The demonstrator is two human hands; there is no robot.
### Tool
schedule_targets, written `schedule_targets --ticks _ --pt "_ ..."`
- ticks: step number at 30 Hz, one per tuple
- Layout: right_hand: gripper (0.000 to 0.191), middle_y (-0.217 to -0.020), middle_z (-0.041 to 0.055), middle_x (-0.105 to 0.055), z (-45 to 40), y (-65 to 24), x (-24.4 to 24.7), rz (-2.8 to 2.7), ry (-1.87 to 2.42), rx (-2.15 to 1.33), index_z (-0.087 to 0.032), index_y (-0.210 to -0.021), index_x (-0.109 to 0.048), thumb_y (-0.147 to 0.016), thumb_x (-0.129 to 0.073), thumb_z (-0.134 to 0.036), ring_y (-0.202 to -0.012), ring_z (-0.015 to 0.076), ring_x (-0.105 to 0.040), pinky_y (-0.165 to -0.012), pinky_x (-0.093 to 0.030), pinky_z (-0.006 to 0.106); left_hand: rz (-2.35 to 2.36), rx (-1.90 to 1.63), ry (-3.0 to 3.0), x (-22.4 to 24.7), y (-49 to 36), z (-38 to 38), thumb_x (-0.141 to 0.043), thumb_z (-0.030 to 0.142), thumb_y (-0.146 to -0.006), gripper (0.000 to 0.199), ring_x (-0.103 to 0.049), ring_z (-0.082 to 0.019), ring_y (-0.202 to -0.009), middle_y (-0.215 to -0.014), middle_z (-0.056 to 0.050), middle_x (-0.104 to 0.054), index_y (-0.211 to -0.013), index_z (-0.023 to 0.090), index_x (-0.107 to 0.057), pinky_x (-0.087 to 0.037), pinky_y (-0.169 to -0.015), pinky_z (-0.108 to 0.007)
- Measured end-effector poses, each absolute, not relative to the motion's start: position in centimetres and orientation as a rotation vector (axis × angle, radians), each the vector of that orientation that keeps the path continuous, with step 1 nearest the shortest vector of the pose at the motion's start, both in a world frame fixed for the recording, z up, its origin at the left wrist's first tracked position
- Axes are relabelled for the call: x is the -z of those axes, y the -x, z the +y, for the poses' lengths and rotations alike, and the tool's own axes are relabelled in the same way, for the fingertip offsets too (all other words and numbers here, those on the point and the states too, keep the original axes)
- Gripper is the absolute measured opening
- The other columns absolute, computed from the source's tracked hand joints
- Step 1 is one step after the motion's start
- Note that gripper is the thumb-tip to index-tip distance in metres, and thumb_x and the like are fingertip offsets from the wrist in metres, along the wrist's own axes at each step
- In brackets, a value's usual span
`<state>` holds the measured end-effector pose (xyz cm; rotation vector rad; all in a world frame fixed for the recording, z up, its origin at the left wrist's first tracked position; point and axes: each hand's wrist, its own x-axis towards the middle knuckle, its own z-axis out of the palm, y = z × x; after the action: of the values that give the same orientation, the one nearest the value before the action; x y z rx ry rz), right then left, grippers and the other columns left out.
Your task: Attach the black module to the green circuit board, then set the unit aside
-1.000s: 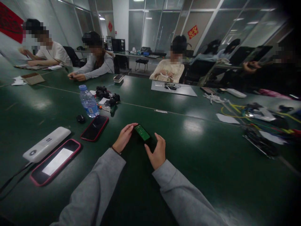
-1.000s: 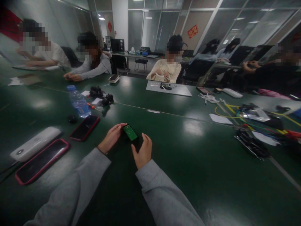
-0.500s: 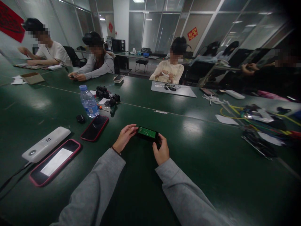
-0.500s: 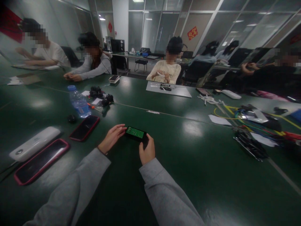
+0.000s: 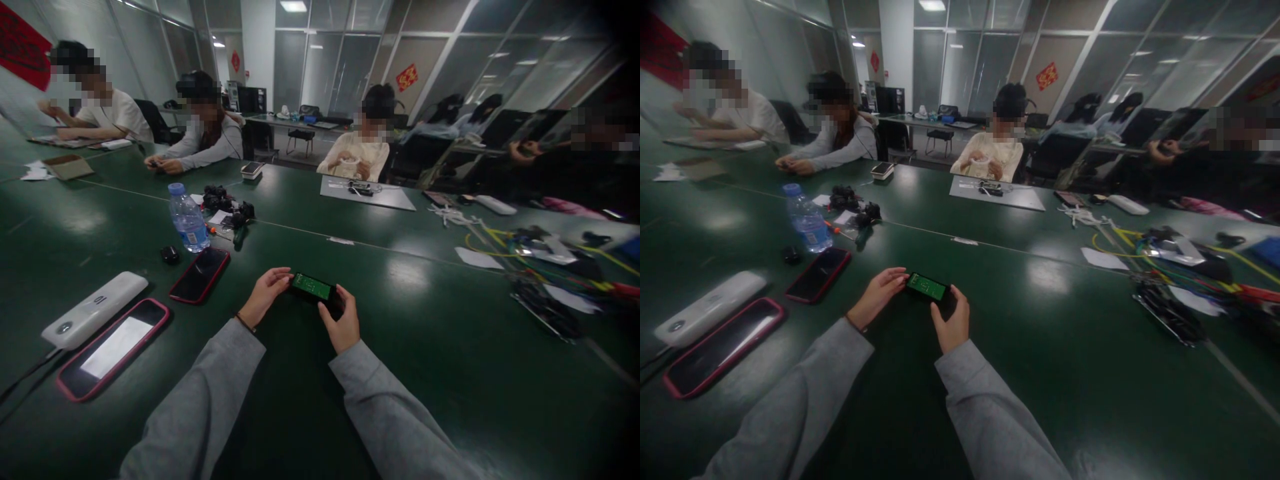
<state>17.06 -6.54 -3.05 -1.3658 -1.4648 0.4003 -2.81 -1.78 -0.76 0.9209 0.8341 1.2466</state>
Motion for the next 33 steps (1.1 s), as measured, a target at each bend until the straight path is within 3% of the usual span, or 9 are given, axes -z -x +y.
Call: schedule_targets --ticks 3,10,14,24,33 --pt "0.06 -0.107 0.012 -0.049 -6.8 -17.0 2.5 -1.523 1.403 -0.343 -0.015 -0.121 -0.046 -0.073 -0.066 -0.046 -0.098 0.0264 -0.049 -0.083 -0.046 0.046 0.803 -1.251 -0.891 0.7 2.7 -1.8 -0.063 0.028 -0.077 0.032 -0.056 -0.018 -0.105 -0.109 -0.009 -0.062 -0.107 0.017 -0.06 -0.038 -0.098 -0.037" --pt "0.052 -0.116 0.0108 -0.048 -7.4 -16.2 1.3 -1.665 1.346 -0.431 -0.016 -0.124 -0.041 -0.079 -0.059 -0.035 -0.107 0.0254 -0.047 -0.093 -0.041 0.047 0.771 -1.245 -0.91 0.2 2.7 -2.1 -0.061 0.03 -0.079 0.033 -0.054 -0.02 -0.11 -0.114 -0.01 -0.061 -0.11 0.018 -0.058 -0.036 -0.1 -0.038" --pt "0.047 -0.112 0.0083 -0.052 -7.4 -16.2 1.3 -1.656 1.384 -0.48 -0.018 -0.121 -0.042 -0.078 -0.057 -0.033 -0.102 0.0239 -0.052 -0.09 -0.044 0.045 0.784 -1.228 -0.916 0.1 2.7 -2.2 -0.062 0.03 -0.078 0.034 -0.053 -0.02 -0.111 -0.115 -0.01 -0.061 -0.11 0.018 -0.059 -0.035 -0.1 -0.039" --pt "0.045 -0.118 0.0115 -0.048 -7.8 -15.9 0.7 -1.847 1.335 -0.057 -0.016 -0.119 -0.042 -0.074 -0.05 -0.016 -0.109 0.027 -0.045 -0.089 -0.042 0.047 0.784 -1.25 -0.943 0.2 2.7 -2.2 -0.064 0.029 -0.076 0.037 -0.053 -0.021 -0.11 -0.116 -0.011 -0.06 -0.11 0.018 -0.059 -0.036 -0.099 -0.038" --pt "0.043 -0.121 0.0131 -0.041 -8.1 -15.4 1.2 -1.917 1.344 -0.047 -0.017 -0.116 -0.042 -0.075 -0.053 -0.018 -0.111 0.0286 -0.042 -0.089 -0.042 0.048 0.82 -1.238 -0.97 0.2 2.6 -2.1 -0.06 0.034 -0.079 0.036 -0.054 -0.022 -0.108 -0.116 -0.012 -0.06 -0.11 0.017 -0.058 -0.038 -0.094 -0.037"
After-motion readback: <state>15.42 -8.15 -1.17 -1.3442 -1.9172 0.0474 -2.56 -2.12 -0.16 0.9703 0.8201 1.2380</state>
